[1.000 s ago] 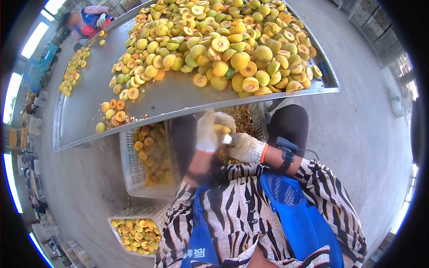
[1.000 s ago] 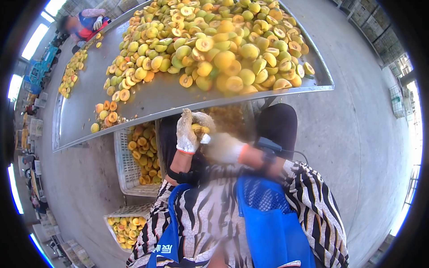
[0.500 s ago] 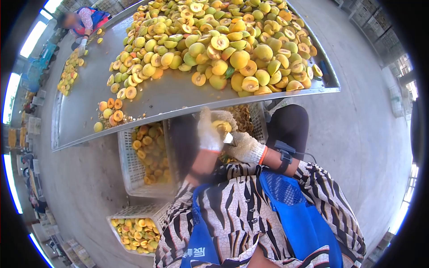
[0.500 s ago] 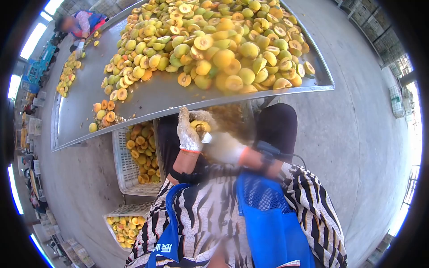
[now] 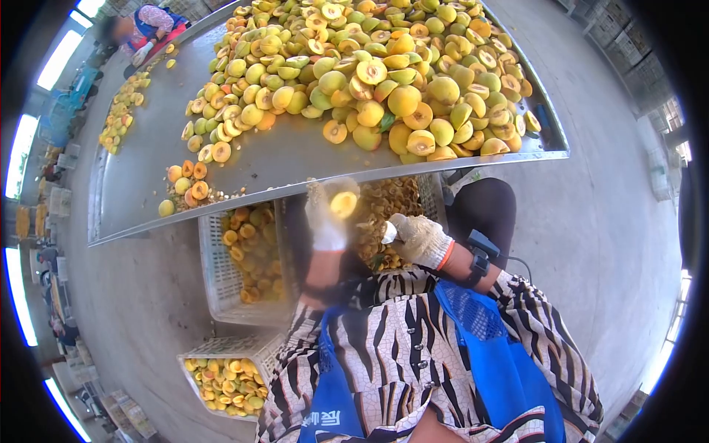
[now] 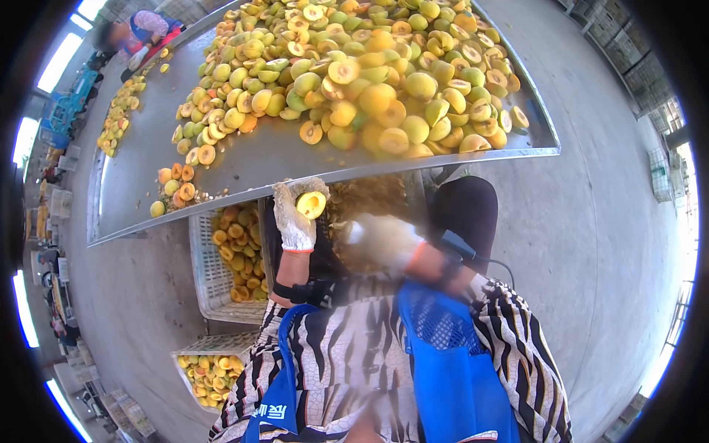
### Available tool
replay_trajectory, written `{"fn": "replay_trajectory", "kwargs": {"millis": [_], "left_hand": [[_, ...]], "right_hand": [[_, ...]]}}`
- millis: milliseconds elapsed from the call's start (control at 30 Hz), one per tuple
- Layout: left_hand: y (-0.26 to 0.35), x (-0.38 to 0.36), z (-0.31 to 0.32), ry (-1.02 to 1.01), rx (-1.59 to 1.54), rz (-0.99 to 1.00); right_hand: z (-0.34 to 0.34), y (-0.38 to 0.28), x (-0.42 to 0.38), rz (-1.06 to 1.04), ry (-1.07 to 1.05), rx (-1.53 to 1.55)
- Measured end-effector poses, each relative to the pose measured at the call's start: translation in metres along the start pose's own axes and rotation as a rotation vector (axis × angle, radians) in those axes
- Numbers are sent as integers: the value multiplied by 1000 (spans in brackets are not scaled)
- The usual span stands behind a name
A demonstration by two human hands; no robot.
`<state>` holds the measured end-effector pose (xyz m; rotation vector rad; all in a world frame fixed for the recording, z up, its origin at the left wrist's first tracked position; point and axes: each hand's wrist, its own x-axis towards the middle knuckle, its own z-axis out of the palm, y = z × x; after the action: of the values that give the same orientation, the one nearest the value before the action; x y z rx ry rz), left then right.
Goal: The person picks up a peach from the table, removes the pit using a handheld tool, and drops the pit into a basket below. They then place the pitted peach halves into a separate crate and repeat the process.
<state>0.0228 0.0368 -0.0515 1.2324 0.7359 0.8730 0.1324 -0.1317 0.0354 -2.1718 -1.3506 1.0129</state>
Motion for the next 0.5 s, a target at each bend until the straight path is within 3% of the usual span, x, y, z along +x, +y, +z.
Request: {"fn": "replay_trajectory", "kwargs": {"millis": [100,167,200,233,267,333,433,500], "left_hand": [[21,5,-32,227,77,147],[56,9,-51,461,174,188],[69,15,-72,424,547,434],[71,25,-96,496,876,538],[74,33,-104,599,984,477],[89,48,-95,561,972,357],[77,89,-51,296,549,273],[70,113,-16,119,608,73]], "right_hand": [[2,15,3,85,141,49],[7,27,-3,31,368,142],[6,30,-4,-9,441,179],[2,29,-4,-6,460,252],[3,29,-2,-13,486,278],[7,31,4,-26,537,330],[16,36,11,-60,459,305],[16,30,11,-31,391,300]]}}
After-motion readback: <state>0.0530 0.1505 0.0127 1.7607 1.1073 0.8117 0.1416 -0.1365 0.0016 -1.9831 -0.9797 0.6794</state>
